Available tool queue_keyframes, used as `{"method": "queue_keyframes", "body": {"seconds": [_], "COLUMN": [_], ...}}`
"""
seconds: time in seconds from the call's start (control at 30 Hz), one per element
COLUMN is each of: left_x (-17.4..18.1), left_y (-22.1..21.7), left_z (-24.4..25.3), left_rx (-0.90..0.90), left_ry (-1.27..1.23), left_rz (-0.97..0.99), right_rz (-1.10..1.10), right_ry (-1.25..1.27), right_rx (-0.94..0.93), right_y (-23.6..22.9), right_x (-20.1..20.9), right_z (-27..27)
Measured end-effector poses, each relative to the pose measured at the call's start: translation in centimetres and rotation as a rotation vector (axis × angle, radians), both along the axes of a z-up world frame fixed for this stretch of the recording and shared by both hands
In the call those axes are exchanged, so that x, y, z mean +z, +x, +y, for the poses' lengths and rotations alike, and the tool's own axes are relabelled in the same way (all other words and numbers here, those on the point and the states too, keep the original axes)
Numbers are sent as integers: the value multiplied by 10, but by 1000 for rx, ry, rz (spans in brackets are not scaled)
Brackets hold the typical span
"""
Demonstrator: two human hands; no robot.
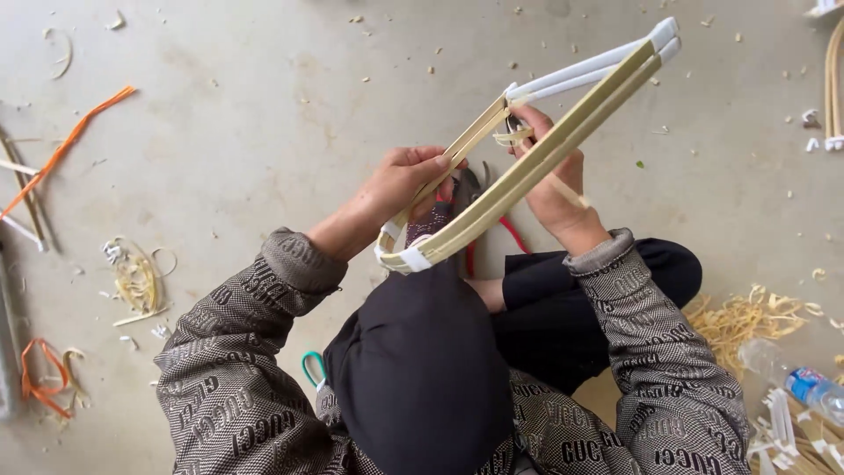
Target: The person is bending and shaping bamboo strips, then securing them to plastic frame components using tape and shears in a workshop environment.
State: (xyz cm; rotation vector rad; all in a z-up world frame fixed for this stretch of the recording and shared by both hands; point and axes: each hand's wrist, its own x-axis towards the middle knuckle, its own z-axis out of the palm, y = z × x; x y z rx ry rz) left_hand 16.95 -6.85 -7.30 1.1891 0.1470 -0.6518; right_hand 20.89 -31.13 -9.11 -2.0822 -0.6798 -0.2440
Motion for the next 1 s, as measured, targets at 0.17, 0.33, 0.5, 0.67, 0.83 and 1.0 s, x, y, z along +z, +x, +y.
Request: {"method": "queue_keyframes", "body": {"seconds": [0.17,0.33,0.5,0.67,0.83,1.0], "left_x": [16,-12,-23,-60,-81,-64], "left_y": [19,33,37,56,70,67], "left_z": [-26,-50,-64,-73,-71,-71], "left_rx": [-1,-3,-16,-19,10,2], "left_ry": [-39,-42,-24,16,-240,-511], "left_rz": [6,-35,-146,-138,41,181], "right_rz": [46,89,153,-160,-273,-364], "right_ry": [-62,-32,-35,25,-164,-122], "right_rx": [-9,-64,-149,-27,-191,-216], "right_y": [13,26,39,54,69,77], "right_x": [5,-6,-17,-13,-28,-30], "right_z": [-20,-43,-52,-53,-57,-50]}}
